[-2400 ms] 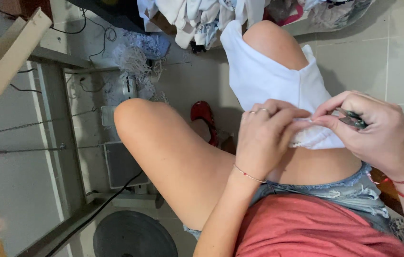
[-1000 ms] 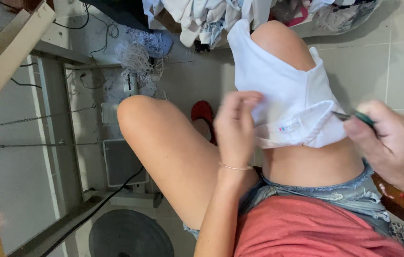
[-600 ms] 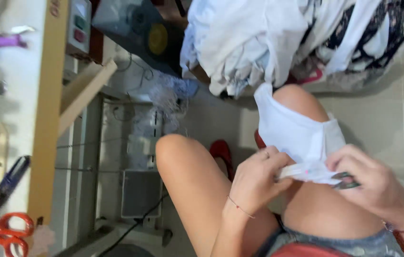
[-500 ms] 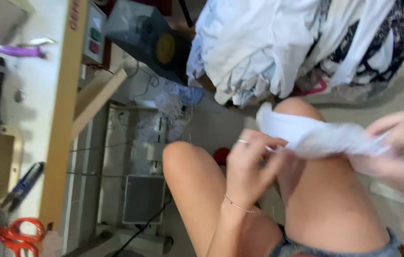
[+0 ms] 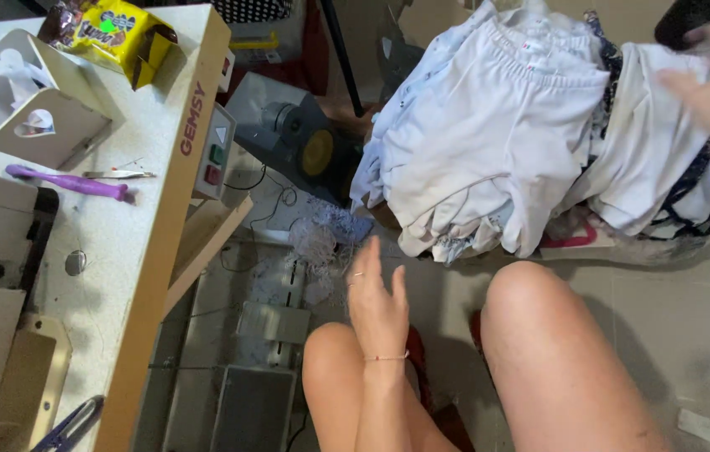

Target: Trimming loose threads from garments using small thread snips for quality control

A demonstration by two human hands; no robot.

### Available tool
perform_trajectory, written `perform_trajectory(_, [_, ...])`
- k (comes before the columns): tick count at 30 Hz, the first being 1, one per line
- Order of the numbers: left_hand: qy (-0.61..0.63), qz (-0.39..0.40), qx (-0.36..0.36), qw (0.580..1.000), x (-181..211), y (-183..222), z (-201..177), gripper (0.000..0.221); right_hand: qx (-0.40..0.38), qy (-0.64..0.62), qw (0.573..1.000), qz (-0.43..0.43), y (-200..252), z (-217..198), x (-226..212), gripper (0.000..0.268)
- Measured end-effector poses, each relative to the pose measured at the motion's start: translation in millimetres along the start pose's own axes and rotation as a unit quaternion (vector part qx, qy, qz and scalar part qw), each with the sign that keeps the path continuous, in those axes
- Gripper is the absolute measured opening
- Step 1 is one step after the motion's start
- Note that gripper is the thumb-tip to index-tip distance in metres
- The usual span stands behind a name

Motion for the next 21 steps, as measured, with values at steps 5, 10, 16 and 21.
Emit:
perform_trajectory(5, [0.115, 0.020, -0.072, 0.991, -2, -1, 7, 0.035, -0.038, -0.154, 0.981, 0.112, -26, 25, -109, 0.034])
perform_trajectory(10, [0.154, 0.109, -0.060, 0.980, 11, 2, 5, 0.017, 0.058, -0.196, 0.979, -0.026, -10, -17, -171, 0.039])
perform_trajectory(16, [-0.045, 0.136, 0.058, 0.988, 54, 24, -6, 0.087, -0.143, -0.234, 0.927, -0.254, 61, -130, -291, 0.008])
perform_trajectory(21, [-0.164, 0.233, -0.011, 0.958, 93, 52, -1, 0.034, -0.203, -0.275, 0.925, -0.165, 159, -149, -279, 0.023])
Point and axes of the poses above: each hand's wrist, its own y-axis away from the middle knuckle, its own z-axis out of the palm, x = y × z, the point moved 1 cm from there along -y, towards the middle knuckle, and after that the axes turned 14 degrees about -x, right-handed, at the moved point
